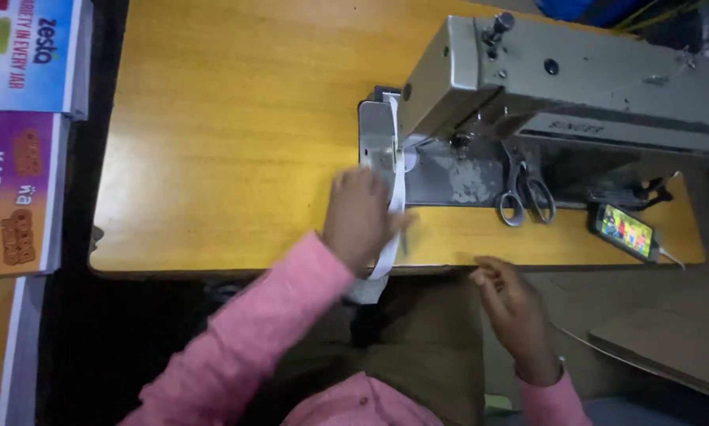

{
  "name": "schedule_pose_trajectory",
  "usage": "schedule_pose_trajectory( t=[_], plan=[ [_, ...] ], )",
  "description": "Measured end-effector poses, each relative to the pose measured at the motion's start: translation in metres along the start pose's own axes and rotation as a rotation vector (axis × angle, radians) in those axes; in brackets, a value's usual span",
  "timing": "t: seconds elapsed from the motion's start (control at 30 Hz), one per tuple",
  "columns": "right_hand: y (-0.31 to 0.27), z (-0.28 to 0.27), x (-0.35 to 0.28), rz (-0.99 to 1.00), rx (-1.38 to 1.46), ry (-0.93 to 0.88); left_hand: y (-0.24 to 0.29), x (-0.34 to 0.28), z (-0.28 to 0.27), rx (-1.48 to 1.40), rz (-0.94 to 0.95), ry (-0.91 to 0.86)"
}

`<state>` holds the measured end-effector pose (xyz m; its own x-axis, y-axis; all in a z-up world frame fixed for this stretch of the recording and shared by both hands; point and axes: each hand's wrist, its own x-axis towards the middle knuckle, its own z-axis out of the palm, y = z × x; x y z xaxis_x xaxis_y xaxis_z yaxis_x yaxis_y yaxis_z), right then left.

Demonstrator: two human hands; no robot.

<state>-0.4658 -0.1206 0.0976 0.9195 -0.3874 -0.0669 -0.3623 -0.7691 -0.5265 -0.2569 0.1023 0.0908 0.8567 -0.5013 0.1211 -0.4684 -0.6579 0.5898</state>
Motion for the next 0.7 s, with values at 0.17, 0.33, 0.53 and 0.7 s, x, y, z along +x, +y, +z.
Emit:
schedule_pose_trajectory(
  t=[0.17, 0.33, 0.53, 0.7],
  plan=[
    [0.009, 0.017, -0.021, 0.008, 0.426, -0.212, 0.021, -0.071, 0.057, 0.196, 0.134, 0.248],
    [-0.003, 0.035, -0.015, -0.002, 0.496, -0.257, 0.019, -0.080, 0.068, 0.278, 0.090, 0.216],
    [-0.014, 0.064, -0.013, 0.050, 0.805, -0.296, 0.026, -0.100, 0.064, 0.059, -0.126, -0.126],
    [-0.053, 0.073, -0.007, 0.075, 1.012, -0.310, 0.062, -0.150, 0.046, 0.147, -0.062, -0.290]
  ],
)
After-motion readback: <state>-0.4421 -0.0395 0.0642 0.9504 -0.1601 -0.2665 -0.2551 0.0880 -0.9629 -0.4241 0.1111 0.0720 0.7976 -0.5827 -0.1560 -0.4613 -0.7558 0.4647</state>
